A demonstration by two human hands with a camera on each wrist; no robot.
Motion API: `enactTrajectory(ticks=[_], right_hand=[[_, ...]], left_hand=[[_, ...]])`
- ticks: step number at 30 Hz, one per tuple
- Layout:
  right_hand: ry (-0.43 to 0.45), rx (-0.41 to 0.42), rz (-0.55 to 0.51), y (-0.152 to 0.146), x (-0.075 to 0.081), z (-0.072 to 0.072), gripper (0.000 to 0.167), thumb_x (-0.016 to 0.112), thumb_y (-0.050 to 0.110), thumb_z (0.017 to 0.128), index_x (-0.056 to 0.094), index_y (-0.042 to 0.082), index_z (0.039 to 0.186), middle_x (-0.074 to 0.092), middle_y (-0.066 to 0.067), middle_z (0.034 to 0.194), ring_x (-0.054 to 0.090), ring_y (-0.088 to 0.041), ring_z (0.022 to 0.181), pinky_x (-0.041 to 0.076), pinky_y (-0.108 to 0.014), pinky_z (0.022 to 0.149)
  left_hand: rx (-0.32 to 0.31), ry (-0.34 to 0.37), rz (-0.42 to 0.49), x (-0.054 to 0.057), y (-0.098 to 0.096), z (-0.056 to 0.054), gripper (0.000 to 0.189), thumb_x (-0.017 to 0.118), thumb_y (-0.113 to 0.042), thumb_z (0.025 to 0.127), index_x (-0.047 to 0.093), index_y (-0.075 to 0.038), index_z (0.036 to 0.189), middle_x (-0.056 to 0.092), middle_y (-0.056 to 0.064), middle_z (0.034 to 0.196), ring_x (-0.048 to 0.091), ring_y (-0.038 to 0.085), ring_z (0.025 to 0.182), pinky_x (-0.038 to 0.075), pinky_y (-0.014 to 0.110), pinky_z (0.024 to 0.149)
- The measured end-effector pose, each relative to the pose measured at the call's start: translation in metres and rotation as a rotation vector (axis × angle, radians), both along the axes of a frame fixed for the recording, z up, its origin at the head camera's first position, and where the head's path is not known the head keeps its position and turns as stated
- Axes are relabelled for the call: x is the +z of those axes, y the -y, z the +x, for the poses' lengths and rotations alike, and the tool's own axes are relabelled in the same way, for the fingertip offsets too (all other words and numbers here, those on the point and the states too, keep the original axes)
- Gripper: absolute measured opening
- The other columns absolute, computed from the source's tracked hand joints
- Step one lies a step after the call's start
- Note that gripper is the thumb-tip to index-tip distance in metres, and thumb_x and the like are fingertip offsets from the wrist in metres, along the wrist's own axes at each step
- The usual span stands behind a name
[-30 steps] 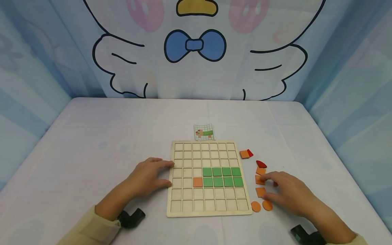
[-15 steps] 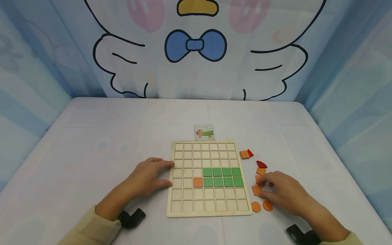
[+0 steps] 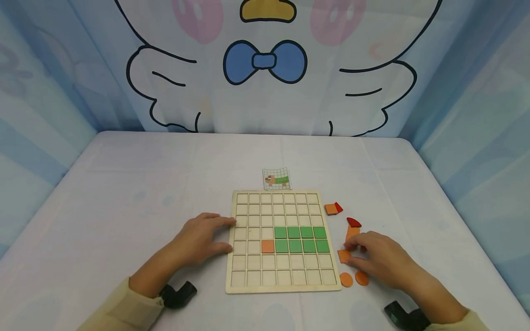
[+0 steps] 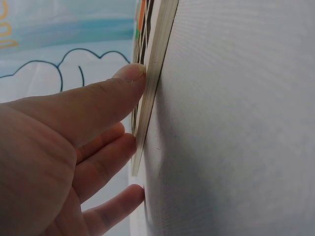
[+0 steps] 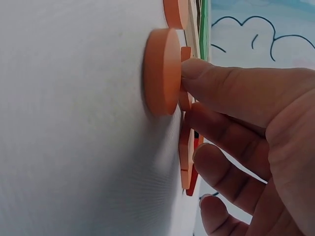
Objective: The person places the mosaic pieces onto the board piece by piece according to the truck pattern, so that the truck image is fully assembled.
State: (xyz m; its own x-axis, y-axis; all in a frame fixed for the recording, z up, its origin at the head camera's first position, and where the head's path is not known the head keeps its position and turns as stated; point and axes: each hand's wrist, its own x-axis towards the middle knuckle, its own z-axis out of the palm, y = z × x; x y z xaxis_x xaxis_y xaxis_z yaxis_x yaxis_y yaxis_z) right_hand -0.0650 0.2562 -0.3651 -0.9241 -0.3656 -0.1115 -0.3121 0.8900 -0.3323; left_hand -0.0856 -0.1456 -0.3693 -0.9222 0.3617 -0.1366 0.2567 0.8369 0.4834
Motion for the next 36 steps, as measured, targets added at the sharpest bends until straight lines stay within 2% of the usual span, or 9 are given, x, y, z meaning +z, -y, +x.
enactTrajectory(ticks=[8, 19, 29, 32, 36], right_hand=[[0.025, 0.004, 0.027, 0.0, 0.001, -0.002, 0.028, 0.084, 0.022, 0.082, 0.074, 0.015, 0.107, 0.065, 0.012, 0.096, 0.052, -0.012, 0.083, 0.05, -0.035, 0.074], [0.026, 0.03, -0.009, 0.002, 0.003, -0.001, 0.024, 0.081, 0.022, 0.085, 0.07, 0.014, 0.105, 0.061, 0.013, 0.093, 0.05, -0.01, 0.082, 0.048, -0.032, 0.072], [-0.071, 0.069, -0.061, 0.009, 0.008, -0.003, 0.025, 0.082, 0.02, 0.084, 0.071, 0.014, 0.105, 0.057, 0.015, 0.088, 0.051, -0.007, 0.081, 0.05, -0.032, 0.074], [-0.083, 0.084, -0.079, 0.015, 0.011, -0.005, 0.024, 0.081, 0.02, 0.085, 0.071, 0.014, 0.105, 0.055, 0.015, 0.084, 0.05, -0.007, 0.079, 0.049, -0.031, 0.072], [-0.09, 0.113, -0.097, 0.025, 0.014, -0.01, 0.022, 0.079, 0.018, 0.086, 0.071, 0.013, 0.106, 0.058, 0.013, 0.088, 0.049, -0.008, 0.077, 0.047, -0.027, 0.067]], left_hand=[[-0.001, -0.004, -0.008, 0.001, 0.0, -0.001, 0.059, 0.083, -0.03, 0.084, 0.063, -0.014, 0.137, 0.062, 0.008, 0.133, 0.048, 0.036, 0.131, 0.041, 0.057, 0.102], [-0.003, -0.004, 0.005, 0.0, 0.0, -0.001, 0.058, 0.083, -0.03, 0.084, 0.064, -0.014, 0.136, 0.062, 0.007, 0.133, 0.048, 0.035, 0.131, 0.041, 0.057, 0.101], [0.004, 0.008, -0.011, -0.001, 0.0, -0.001, 0.058, 0.083, -0.031, 0.083, 0.064, -0.015, 0.136, 0.062, 0.008, 0.133, 0.048, 0.036, 0.131, 0.041, 0.057, 0.101], [0.007, 0.009, -0.009, -0.001, -0.001, -0.001, 0.059, 0.083, -0.031, 0.083, 0.064, -0.015, 0.136, 0.061, 0.008, 0.133, 0.048, 0.035, 0.131, 0.04, 0.057, 0.102], [0.012, 0.009, -0.009, -0.001, -0.001, -0.001, 0.059, 0.084, -0.031, 0.083, 0.064, -0.015, 0.136, 0.062, 0.008, 0.133, 0.048, 0.035, 0.131, 0.041, 0.056, 0.102]])
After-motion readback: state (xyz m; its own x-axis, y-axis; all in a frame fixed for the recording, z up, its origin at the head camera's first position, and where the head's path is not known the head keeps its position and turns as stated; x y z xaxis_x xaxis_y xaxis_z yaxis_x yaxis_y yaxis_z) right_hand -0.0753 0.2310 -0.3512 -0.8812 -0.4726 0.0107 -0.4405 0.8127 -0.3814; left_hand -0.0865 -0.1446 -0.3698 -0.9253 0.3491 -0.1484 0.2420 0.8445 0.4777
